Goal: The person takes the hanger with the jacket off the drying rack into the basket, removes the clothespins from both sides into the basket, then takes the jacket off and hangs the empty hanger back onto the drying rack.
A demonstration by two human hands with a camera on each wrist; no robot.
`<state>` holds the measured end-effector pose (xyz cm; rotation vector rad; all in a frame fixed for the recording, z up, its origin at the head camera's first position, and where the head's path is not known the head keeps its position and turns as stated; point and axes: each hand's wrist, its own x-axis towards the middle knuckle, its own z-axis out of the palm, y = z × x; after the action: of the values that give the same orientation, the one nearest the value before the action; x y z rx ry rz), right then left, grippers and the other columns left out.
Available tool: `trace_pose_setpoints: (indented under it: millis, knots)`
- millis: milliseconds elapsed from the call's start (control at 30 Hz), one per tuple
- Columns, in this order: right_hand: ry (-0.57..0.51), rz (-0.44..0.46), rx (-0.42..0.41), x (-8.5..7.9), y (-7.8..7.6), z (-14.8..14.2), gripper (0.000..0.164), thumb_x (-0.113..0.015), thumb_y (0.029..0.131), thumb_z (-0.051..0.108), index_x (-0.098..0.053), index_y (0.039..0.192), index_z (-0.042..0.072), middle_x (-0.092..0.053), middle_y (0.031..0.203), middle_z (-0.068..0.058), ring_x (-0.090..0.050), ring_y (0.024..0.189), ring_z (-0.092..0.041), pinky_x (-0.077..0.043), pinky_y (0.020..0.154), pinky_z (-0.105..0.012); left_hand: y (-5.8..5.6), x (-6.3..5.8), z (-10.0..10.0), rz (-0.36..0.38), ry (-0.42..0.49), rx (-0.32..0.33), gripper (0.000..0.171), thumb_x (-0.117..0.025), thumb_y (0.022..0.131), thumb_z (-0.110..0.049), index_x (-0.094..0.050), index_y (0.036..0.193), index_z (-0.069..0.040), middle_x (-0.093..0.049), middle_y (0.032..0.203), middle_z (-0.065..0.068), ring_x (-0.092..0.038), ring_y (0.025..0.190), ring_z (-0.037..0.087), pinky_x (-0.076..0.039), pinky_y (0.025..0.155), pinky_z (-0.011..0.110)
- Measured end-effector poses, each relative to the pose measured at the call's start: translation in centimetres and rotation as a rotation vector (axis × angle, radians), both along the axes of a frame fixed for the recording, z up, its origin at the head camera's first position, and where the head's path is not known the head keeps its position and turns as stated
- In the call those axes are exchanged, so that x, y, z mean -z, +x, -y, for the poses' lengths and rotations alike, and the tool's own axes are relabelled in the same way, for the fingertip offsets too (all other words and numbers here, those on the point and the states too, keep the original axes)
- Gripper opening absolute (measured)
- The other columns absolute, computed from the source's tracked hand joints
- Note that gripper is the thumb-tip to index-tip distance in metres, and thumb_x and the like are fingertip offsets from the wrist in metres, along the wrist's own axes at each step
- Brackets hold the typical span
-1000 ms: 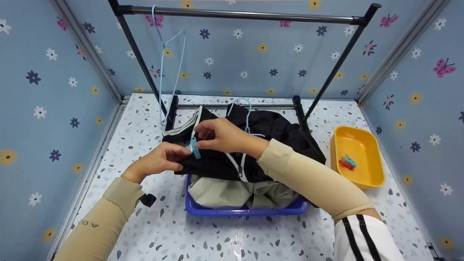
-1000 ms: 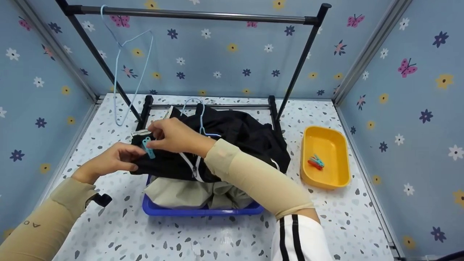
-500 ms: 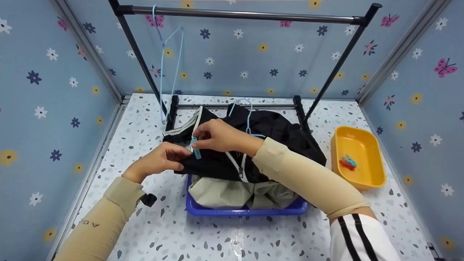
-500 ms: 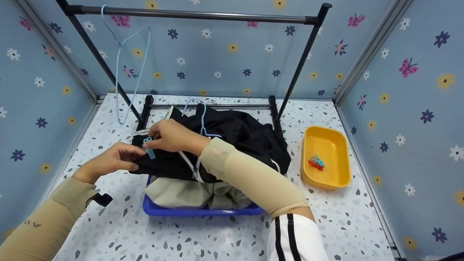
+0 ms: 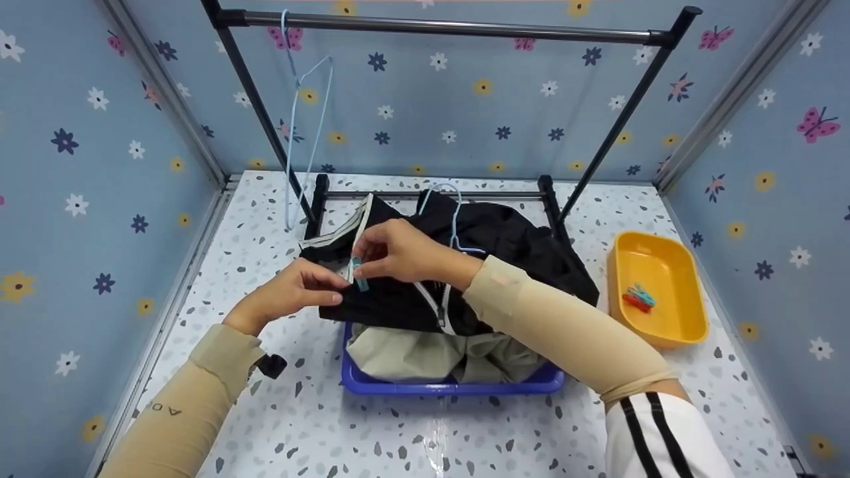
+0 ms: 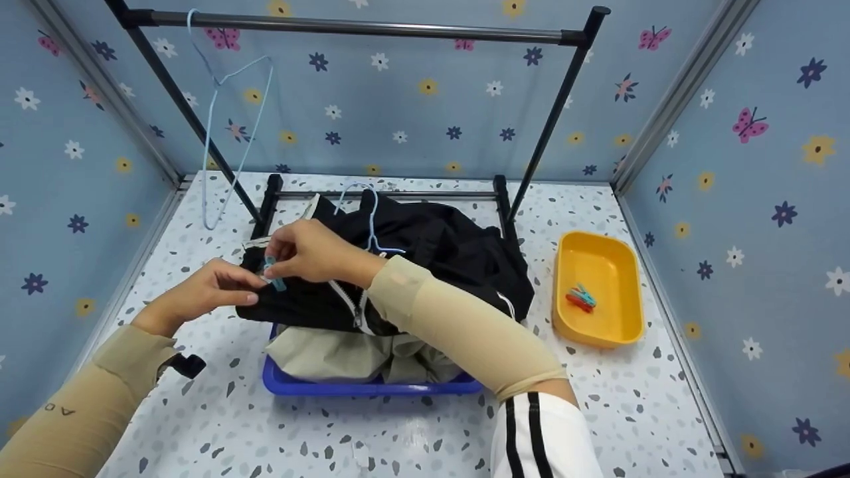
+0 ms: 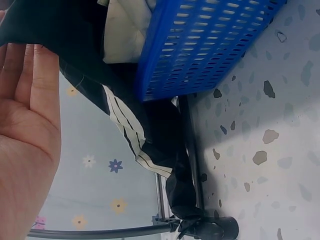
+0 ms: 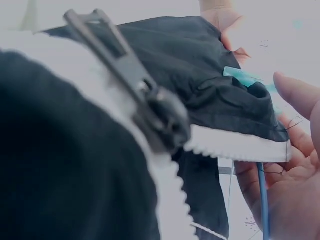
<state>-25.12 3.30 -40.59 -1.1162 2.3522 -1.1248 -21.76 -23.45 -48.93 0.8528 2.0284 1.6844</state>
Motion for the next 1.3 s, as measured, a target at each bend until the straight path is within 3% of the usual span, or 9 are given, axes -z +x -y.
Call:
trace_pose_setpoints:
  millis: [267,667,1100,1300]
  knots:
    - [-0.107,0.055,0.03,-0.6,0.5,-0.1,0.014,-0.083,0.098,0.012,-0.079,0.105,0.0,-0.079,0.095,-0.013,-0.064,0.078,-0.004,-0.053,0.075,-0.02,-0.1,0.2,0.0,-0.017,0.014,-0.003,0.024,-0.071,0.096,0.009,-0.073,0.118,0.018,-0.081,0.103,-0.017,-0.072,0.091,-0.003,-0.06,0.08,0.016]
    - [-0.176,0.059,0.071,-2.0,1.1,-0.7,0.025,-0.084,0.095,0.01,-0.076,0.115,-0.003,-0.077,0.102,-0.013,-0.067,0.086,-0.005,-0.058,0.083,-0.021,-0.1,0.2,0.0,-0.011,0.012,-0.008,0.024,-0.07,0.095,0.009,-0.073,0.117,0.017,-0.081,0.103,-0.017,-0.072,0.092,-0.003,-0.06,0.082,0.017]
    - [-0.317,0.079,0.051,-3.4,1.5,-4.0,0.033,-0.078,0.093,-0.002,-0.072,0.124,-0.009,-0.075,0.098,-0.014,-0.07,0.083,-0.008,-0.061,0.077,-0.023,-0.2,0.3,-0.2,0.017,0.048,-0.002,0.027,-0.07,0.095,0.009,-0.084,0.114,-0.006,-0.081,0.102,-0.015,-0.072,0.089,-0.002,-0.06,0.08,0.018]
    - [-0.367,0.083,0.097,-4.4,1.4,-6.1,0.035,-0.078,0.091,-0.004,-0.072,0.125,-0.011,-0.075,0.097,-0.015,-0.068,0.084,-0.009,-0.058,0.074,-0.021,-0.2,0.3,-0.2,0.031,0.054,-0.014,0.037,-0.07,0.095,0.009,-0.086,0.112,-0.02,-0.081,0.102,-0.016,-0.071,0.089,-0.003,-0.06,0.08,0.017]
